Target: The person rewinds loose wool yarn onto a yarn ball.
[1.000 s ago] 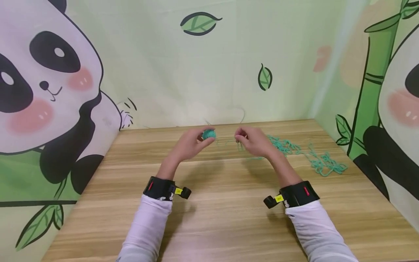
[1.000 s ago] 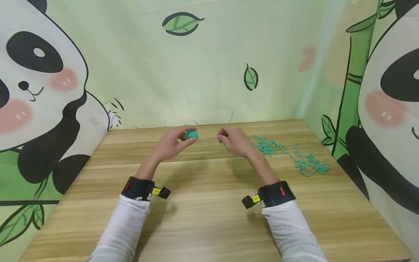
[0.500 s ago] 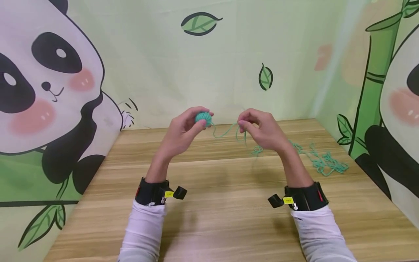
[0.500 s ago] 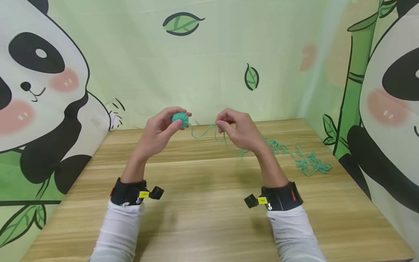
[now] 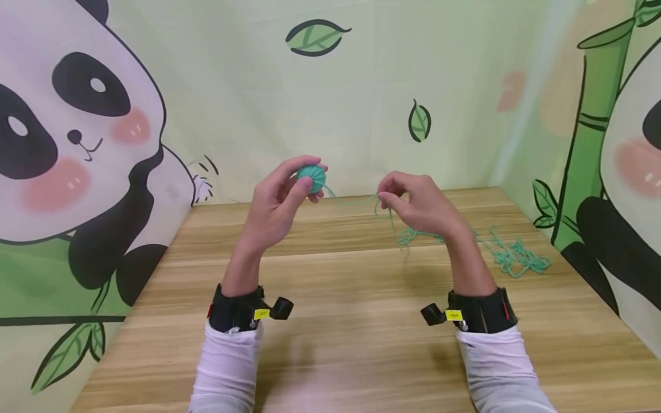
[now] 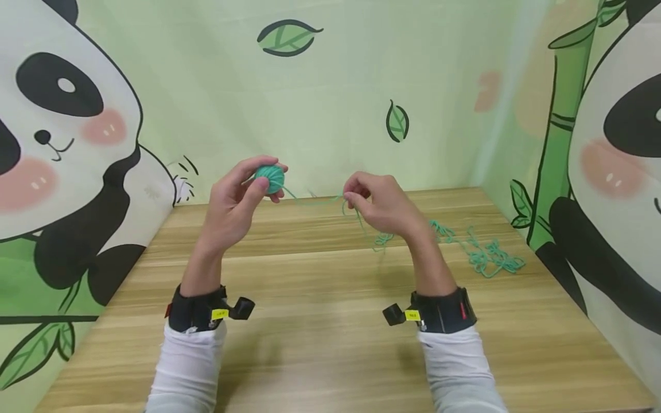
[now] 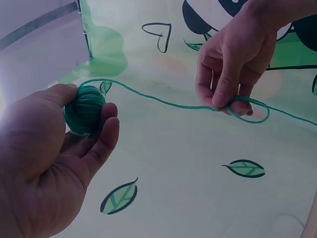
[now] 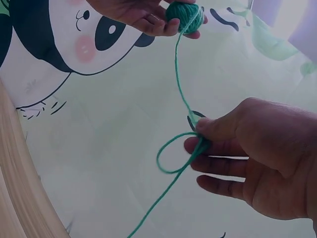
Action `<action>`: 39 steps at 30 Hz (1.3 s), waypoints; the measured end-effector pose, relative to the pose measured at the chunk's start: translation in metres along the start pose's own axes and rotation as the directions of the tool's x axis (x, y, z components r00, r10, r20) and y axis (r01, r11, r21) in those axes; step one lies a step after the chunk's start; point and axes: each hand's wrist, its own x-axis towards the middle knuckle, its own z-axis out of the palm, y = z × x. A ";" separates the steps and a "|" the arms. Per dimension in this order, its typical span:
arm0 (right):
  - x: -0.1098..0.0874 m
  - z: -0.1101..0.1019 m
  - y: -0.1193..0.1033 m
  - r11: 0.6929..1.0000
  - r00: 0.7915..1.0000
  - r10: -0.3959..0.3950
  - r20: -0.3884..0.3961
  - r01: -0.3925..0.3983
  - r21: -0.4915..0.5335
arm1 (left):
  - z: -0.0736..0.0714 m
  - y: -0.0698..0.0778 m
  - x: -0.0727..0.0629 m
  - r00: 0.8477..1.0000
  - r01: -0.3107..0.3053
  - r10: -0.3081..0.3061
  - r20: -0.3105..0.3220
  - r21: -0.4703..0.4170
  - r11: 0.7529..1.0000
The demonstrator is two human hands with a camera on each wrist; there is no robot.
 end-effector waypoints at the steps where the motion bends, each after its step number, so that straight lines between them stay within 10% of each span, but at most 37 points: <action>1: 0.000 0.001 -0.002 1.000 1.000 -0.002 0.024 0.002 -0.009 | 0.000 0.001 0.000 1.000 -0.007 0.007 -0.001 0.019 1.000; 10: 0.008 0.021 -0.022 0.993 0.996 -0.074 0.052 0.069 0.098 | 0.004 0.006 0.000 1.000 -0.014 0.015 -0.006 0.123 0.992; 21: 0.017 0.044 -0.066 0.910 0.991 -0.132 -0.002 0.122 0.396 | 0.004 0.007 -0.002 0.999 -0.027 0.033 -0.031 0.188 0.982; 39: 0.010 0.044 -0.065 0.824 0.969 -0.210 -0.128 0.246 0.510 | 0.001 0.009 -0.002 0.999 0.017 -0.016 0.036 -0.018 1.000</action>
